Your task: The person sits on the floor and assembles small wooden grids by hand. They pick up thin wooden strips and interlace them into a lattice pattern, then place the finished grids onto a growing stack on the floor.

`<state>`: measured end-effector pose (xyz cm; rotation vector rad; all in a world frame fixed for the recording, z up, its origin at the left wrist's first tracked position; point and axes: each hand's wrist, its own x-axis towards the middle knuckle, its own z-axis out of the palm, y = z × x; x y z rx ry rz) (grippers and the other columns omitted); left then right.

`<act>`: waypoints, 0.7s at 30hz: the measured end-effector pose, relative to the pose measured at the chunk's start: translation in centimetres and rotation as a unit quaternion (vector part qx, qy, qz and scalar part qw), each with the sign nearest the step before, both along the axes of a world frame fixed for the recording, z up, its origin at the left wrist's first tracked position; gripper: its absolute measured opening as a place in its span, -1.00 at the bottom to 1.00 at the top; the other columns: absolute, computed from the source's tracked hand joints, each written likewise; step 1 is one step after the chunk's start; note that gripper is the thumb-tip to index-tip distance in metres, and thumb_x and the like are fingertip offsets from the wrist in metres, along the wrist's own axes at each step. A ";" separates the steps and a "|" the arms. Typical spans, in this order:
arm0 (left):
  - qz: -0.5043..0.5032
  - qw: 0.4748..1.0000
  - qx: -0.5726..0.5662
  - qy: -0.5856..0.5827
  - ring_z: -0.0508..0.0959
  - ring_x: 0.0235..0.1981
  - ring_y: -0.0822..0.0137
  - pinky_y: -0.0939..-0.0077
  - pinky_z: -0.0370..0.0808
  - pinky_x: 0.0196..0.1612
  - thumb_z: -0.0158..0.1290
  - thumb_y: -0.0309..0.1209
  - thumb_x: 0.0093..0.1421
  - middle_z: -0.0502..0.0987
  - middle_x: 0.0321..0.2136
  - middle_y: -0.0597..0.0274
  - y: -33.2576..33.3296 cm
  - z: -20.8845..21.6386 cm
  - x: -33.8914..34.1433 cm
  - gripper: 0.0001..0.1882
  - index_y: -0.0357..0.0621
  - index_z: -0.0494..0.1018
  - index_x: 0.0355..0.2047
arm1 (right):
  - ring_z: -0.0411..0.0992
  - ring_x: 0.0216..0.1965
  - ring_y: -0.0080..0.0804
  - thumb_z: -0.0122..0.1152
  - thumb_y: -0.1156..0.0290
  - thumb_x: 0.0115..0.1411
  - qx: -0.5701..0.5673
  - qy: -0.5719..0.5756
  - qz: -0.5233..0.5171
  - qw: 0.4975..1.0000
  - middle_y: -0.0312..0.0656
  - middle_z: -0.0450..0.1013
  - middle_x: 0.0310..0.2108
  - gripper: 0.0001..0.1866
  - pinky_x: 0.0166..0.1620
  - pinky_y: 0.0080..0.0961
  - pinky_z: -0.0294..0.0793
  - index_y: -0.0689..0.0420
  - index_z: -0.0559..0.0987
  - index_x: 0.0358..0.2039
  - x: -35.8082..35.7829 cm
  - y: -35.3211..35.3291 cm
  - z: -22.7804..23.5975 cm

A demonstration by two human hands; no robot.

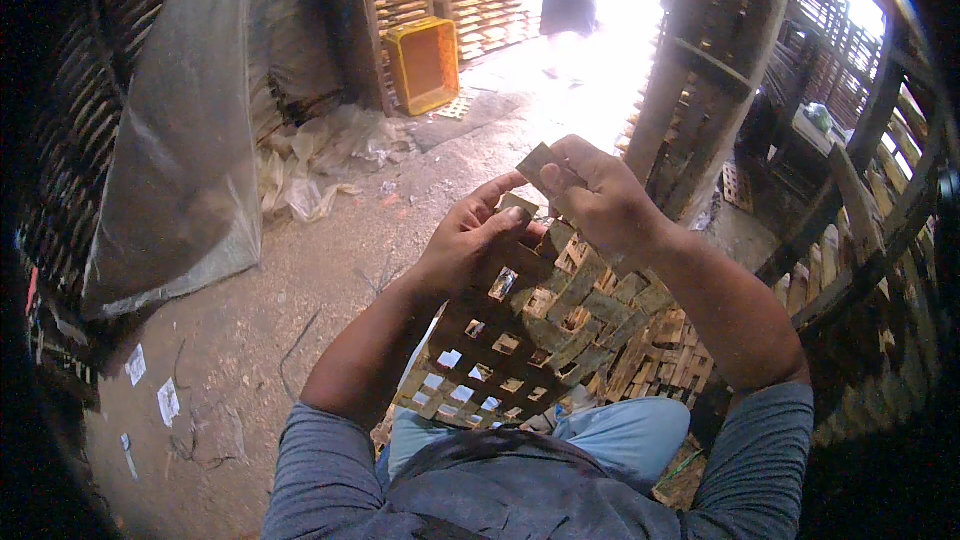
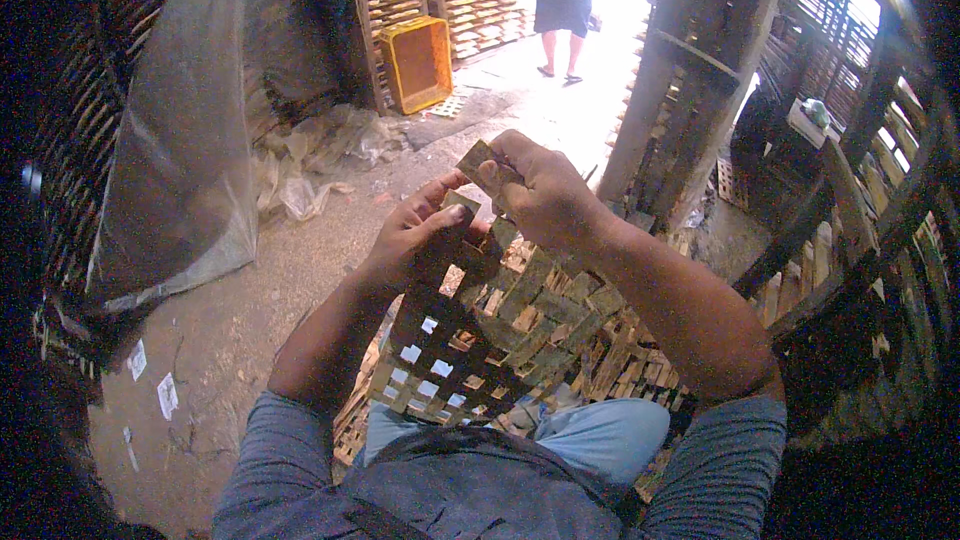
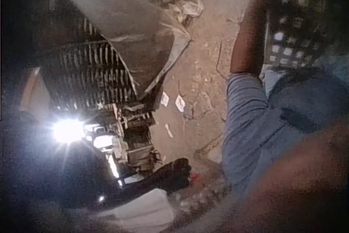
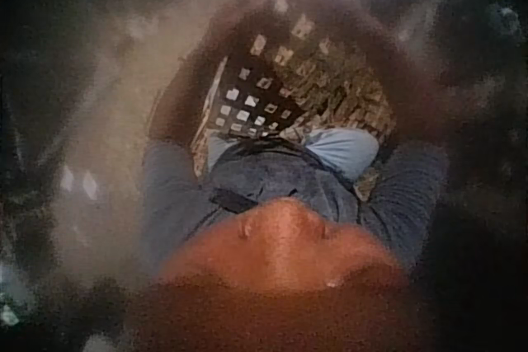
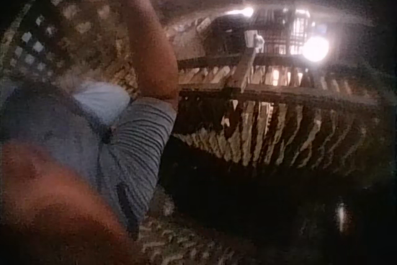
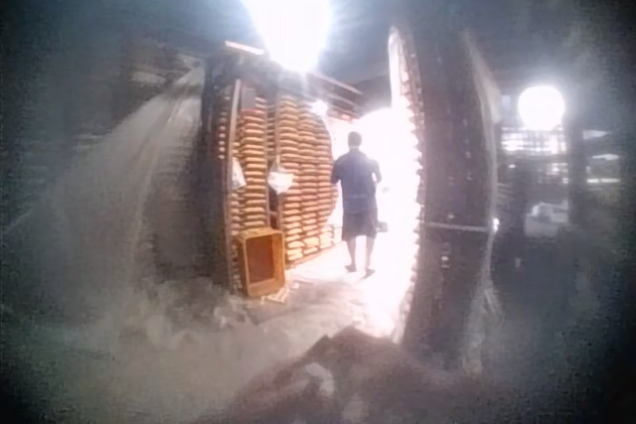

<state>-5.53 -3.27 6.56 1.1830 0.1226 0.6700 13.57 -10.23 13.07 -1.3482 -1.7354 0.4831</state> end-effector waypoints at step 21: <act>0.013 0.999 0.015 -0.030 0.59 -0.17 0.36 0.36 0.60 -0.10 -0.06 -0.45 0.35 0.51 -0.11 0.09 0.8 -1.1 0.5 -0.48 -0.20 0.11 0.29 | 0.44 -0.40 -0.39 0.07 0.32 0.33 0.018 -0.045 0.034 0.998 -0.08 0.49 -0.44 -0.78 -0.30 -0.34 0.44 0.21 0.44 -0.17 -0.1 0.7 -0.2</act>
